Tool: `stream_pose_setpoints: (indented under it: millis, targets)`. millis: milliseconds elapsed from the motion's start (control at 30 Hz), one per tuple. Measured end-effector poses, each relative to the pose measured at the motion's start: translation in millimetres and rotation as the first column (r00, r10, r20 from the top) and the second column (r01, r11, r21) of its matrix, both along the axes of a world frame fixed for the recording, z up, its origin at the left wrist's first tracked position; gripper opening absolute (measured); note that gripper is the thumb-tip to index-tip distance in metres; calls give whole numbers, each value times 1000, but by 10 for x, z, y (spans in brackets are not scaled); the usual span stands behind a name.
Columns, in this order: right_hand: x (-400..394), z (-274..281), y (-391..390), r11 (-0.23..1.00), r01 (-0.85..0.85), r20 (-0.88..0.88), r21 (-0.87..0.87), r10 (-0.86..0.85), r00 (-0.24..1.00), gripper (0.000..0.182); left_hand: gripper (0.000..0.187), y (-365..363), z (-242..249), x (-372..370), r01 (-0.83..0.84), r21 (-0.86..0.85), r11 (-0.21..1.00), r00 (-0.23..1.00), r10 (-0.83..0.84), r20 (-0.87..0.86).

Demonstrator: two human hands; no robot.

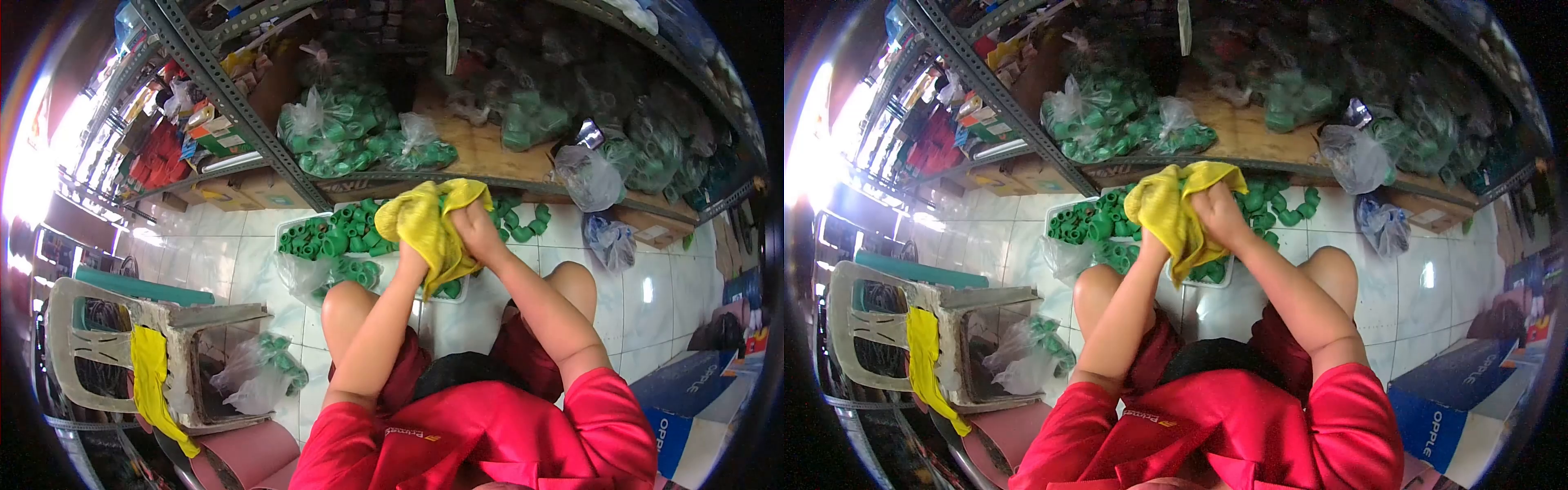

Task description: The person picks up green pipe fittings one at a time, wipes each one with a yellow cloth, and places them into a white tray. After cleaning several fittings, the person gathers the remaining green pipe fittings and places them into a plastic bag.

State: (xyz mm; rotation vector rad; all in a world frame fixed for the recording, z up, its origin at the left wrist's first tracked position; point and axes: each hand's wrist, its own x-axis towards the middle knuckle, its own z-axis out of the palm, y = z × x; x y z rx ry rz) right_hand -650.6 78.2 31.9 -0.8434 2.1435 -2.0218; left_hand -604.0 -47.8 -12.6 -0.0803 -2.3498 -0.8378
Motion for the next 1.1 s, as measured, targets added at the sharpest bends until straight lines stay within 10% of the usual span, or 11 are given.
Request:
stream_pose_setpoints:
  millis: [133,200,233,367,533,700,867,933,1000,1067,1100]
  targets:
    - [31,-14,-14,991,53,-307,126,-12,952,36,48,16,11,6,115,423,899,992,-127,0]
    - [-17,57,-7,995,68,6,67,-68,998,37,46,67,37,-22,-12,-208,978,981,51,187]
    - [-50,57,-9,995,67,5,69,-68,998,37,43,156,44,11,87,286,954,983,-129,131]
    - [-140,-29,-32,997,35,305,64,-53,951,33,43,188,-13,56,75,207,976,976,-114,187]
    - [39,-50,-51,994,96,-499,58,-54,865,30,35,59,128,24,230,945,233,940,-306,-154]
    - [-26,3,73,857,-224,434,-463,440,786,42,38,-69,434,19,110,884,-455,885,-359,-295]
    - [63,74,-12,917,-172,333,-360,298,895,47,40,-65,115,41,178,982,-65,901,-391,-189]
    - [65,134,-10,968,-119,244,-222,173,954,41,45,-41,4,112,144,347,927,985,-168,42]
    - [42,135,-9,987,-35,254,-159,75,964,37,52,69,-27,108,249,791,559,938,-342,-54]
    - [-7,134,-40,994,53,253,-100,-26,967,33,54,113,40,100,-68,-157,985,992,83,91]
    - [-32,113,-77,938,90,458,-335,79,886,30,56,147,59,111,20,179,984,996,-35,82]
